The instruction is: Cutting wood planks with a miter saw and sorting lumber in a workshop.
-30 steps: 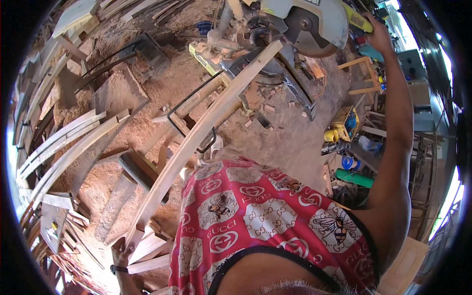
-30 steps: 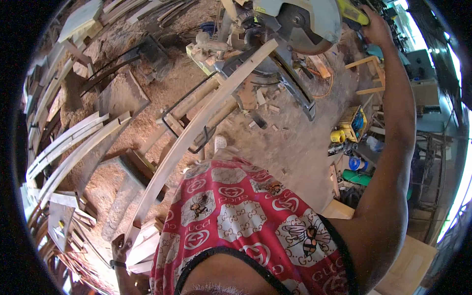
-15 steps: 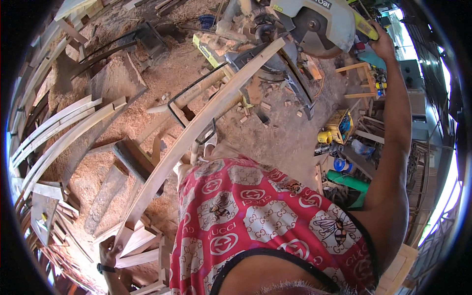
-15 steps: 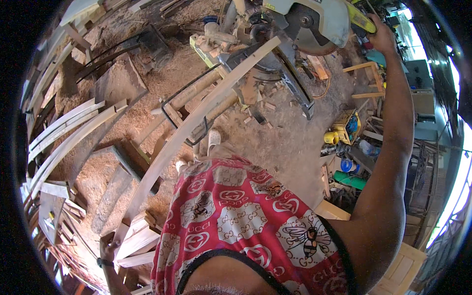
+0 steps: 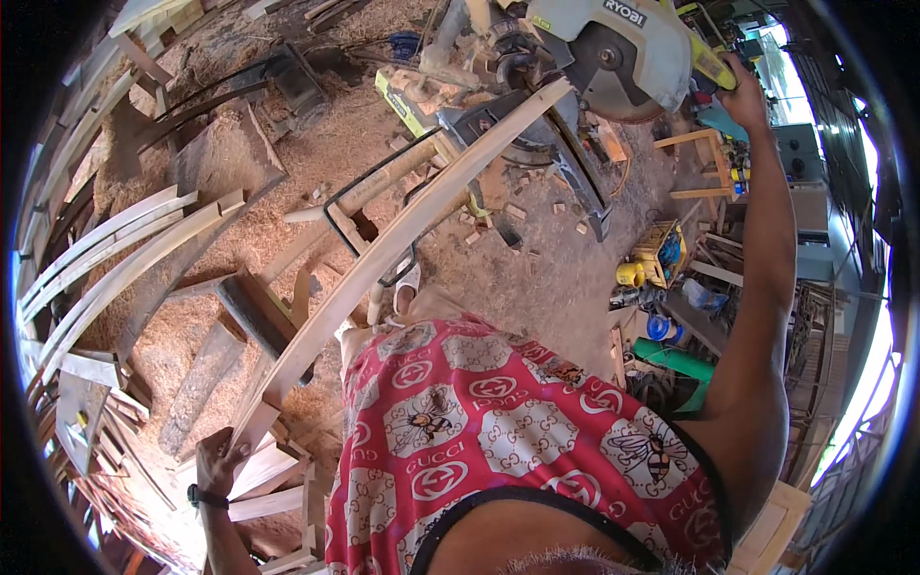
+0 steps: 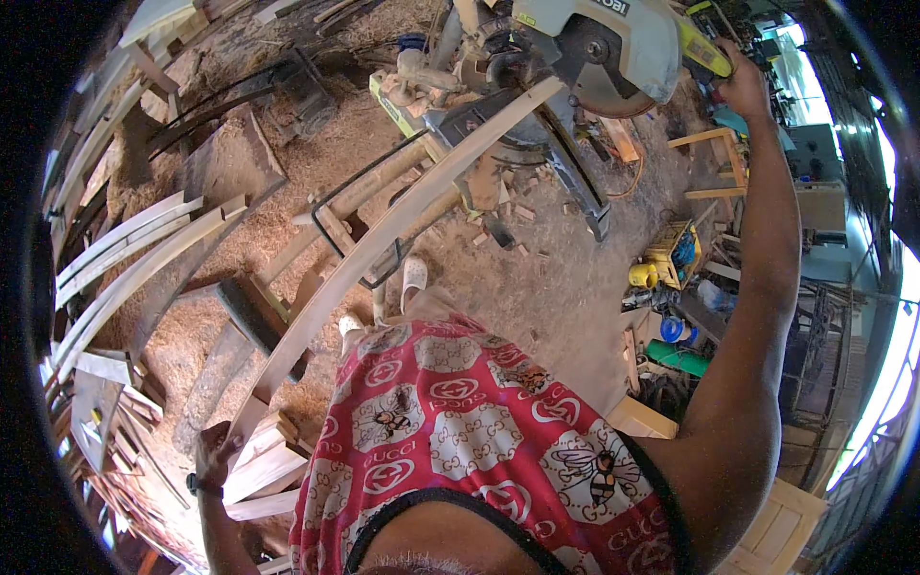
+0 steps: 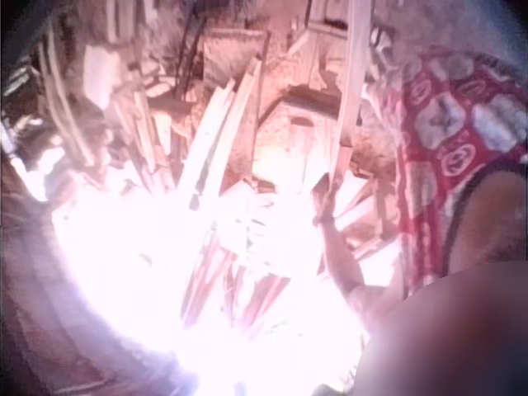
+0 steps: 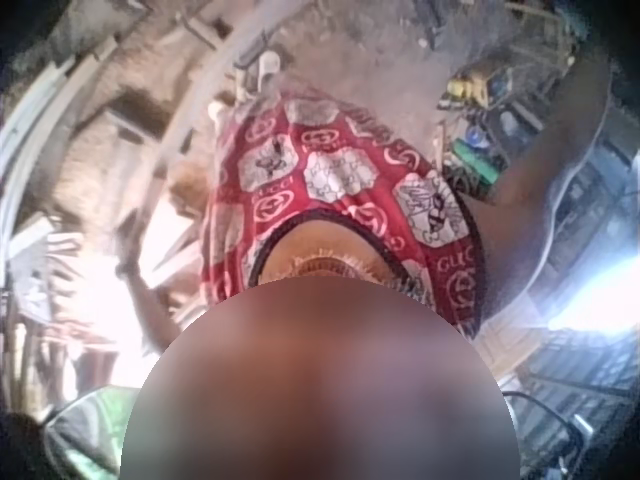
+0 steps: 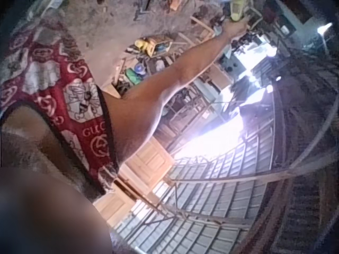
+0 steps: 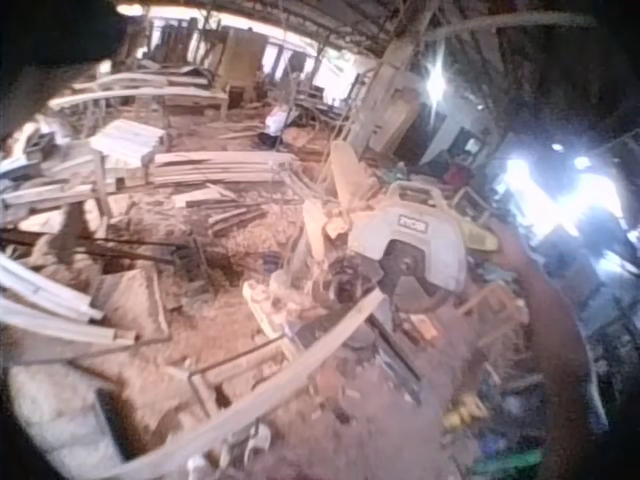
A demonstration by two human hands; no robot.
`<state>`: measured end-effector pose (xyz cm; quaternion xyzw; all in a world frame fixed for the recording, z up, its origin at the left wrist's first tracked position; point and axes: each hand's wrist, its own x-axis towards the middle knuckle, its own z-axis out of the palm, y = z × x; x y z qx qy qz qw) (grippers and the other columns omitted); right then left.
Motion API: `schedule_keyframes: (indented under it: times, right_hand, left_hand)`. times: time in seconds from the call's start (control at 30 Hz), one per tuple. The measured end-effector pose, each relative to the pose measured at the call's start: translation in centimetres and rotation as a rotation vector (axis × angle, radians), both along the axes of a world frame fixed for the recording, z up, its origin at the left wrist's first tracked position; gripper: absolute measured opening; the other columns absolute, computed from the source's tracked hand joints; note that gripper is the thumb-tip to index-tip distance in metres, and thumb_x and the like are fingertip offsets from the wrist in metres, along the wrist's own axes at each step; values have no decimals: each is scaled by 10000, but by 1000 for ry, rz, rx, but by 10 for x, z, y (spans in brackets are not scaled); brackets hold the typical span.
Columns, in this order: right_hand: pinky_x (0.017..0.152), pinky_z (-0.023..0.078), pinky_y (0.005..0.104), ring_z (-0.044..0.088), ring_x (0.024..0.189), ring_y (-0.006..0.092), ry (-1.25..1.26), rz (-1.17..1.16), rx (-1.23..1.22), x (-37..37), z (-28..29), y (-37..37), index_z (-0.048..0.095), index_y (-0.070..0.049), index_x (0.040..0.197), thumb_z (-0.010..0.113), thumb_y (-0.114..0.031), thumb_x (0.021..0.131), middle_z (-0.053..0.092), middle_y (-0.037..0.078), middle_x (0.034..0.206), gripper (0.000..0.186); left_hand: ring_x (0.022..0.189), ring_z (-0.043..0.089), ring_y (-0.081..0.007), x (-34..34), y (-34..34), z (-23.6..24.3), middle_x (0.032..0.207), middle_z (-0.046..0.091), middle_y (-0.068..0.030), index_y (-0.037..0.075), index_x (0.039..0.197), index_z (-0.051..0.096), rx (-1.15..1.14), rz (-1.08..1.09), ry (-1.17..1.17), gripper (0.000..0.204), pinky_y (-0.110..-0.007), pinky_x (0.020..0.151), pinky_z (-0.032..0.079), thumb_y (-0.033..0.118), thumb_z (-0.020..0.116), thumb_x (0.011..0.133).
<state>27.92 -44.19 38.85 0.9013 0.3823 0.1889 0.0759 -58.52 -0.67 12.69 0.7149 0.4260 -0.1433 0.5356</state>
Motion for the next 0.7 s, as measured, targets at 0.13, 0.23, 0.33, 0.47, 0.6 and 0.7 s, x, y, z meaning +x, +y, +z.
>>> schedule_keyframes:
  times: [0.13, 0.23, 0.33, 0.47, 0.6, 0.7]
  right_hand:
    - [866, 531, 445, 664, 1051, 370, 5, -5, -13, -11, 2, 5, 516, -214, 1321, 750, -23, 705, 695, 156, 1109, 687]
    - [861, 527, 460, 667, 1044, 367, -42, 62, -26, -7, 1, 0, 516, -209, 1325, 742, -44, 713, 695, 160, 1107, 674]
    - [868, 529, 463, 667, 1047, 360, -35, 49, -46, 4, -1, -4, 515, -207, 1338, 733, -45, 731, 693, 158, 1125, 665]
    - [886, 528, 426, 660, 1081, 378, -63, 176, -2, 22, 2, -19, 477, -165, 1416, 786, 19, 678, 689, 189, 1141, 821]
    - [889, 530, 402, 670, 1089, 347, 11, 57, 9, 25, -1, -16, 477, -159, 1418, 781, 15, 704, 690, 187, 1161, 795]
    - [890, 528, 397, 671, 1085, 346, 32, 35, 35, 22, -6, -10, 487, -169, 1404, 773, 16, 713, 691, 181, 1154, 771]
  left_hand:
    - [581, 469, -197, 17, 6, -10, 593, 498, -129, -48, 784, 628, 67, -160, 76, 724, -387, 541, 361, 675, 656, 747]
    - [569, 465, -197, 18, 7, -10, 596, 508, -140, -52, 779, 621, 133, -157, -10, 744, -393, 540, 365, 691, 641, 765]
    - [562, 503, -312, -16, 14, -18, 617, 520, -165, -33, 730, 543, 335, -260, -37, 762, -438, 543, 386, 722, 627, 784]
    - [590, 555, -340, -38, 4, -8, 650, 551, -192, -36, 762, 549, 359, -172, -66, 795, -455, 545, 410, 750, 670, 749]
    - [562, 527, -239, -68, -14, -14, 610, 562, -114, -29, 781, 609, 205, -147, 20, 788, -384, 552, 442, 756, 668, 754]
    - [576, 568, -236, -78, -38, -22, 636, 599, -131, -21, 807, 641, 147, -71, 14, 745, -402, 547, 433, 721, 661, 752]
